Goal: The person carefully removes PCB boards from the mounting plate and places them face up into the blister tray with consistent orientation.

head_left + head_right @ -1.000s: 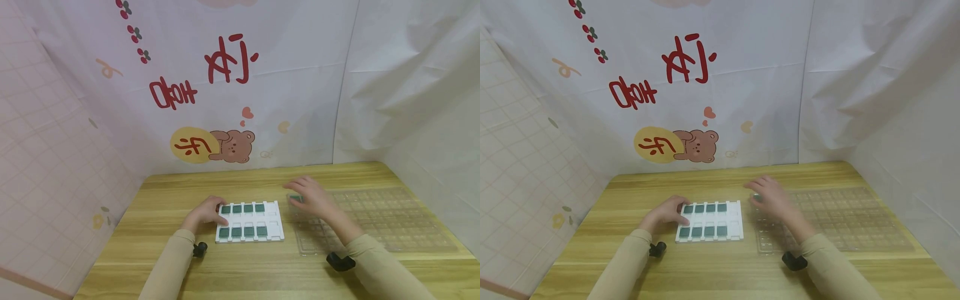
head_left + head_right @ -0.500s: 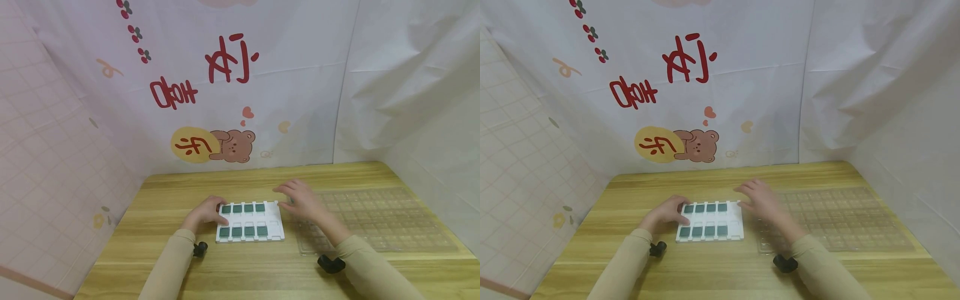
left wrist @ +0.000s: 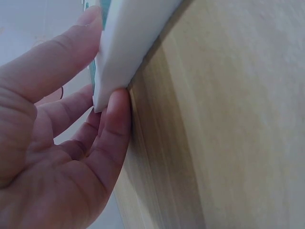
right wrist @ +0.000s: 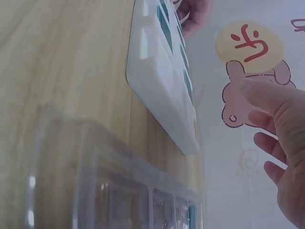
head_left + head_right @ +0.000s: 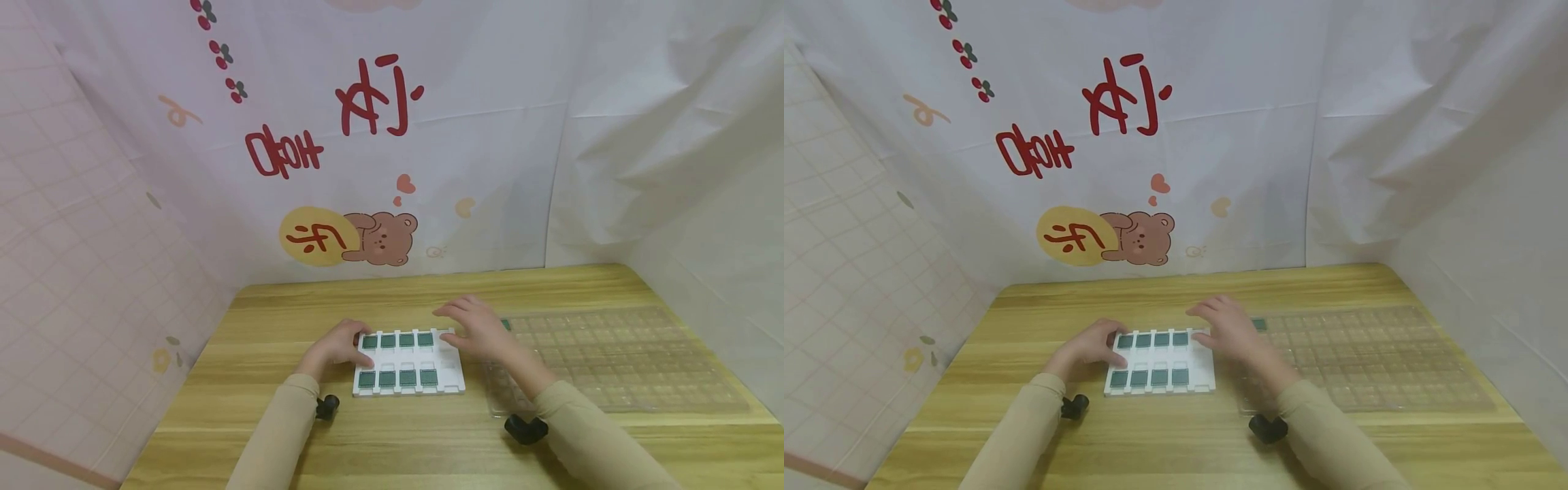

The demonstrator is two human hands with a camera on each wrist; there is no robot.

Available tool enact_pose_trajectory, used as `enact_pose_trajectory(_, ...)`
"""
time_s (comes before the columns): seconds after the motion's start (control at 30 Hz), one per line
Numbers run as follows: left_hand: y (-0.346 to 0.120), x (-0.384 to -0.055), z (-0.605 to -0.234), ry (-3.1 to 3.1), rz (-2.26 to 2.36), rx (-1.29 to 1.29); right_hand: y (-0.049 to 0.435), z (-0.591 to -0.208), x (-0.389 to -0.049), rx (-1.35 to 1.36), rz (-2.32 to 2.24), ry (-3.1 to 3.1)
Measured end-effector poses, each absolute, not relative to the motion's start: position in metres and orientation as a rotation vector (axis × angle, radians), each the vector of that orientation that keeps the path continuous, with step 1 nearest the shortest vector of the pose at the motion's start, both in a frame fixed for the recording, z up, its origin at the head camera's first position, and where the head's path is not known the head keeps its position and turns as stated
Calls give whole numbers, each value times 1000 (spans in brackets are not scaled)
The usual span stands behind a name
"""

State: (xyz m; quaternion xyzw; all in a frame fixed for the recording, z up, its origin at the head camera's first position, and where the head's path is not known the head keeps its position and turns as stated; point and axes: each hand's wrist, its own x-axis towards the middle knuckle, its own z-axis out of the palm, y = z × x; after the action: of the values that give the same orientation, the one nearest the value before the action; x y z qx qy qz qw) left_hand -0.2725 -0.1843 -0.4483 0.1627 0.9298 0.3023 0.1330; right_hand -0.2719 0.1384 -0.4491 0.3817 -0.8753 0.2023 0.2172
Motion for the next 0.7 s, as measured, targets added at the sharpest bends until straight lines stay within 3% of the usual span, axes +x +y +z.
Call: enact_pose_trajectory(0.7, -186, -274, -452, 2684, 895, 456, 116, -457, -273, 1000, 613, -2661)
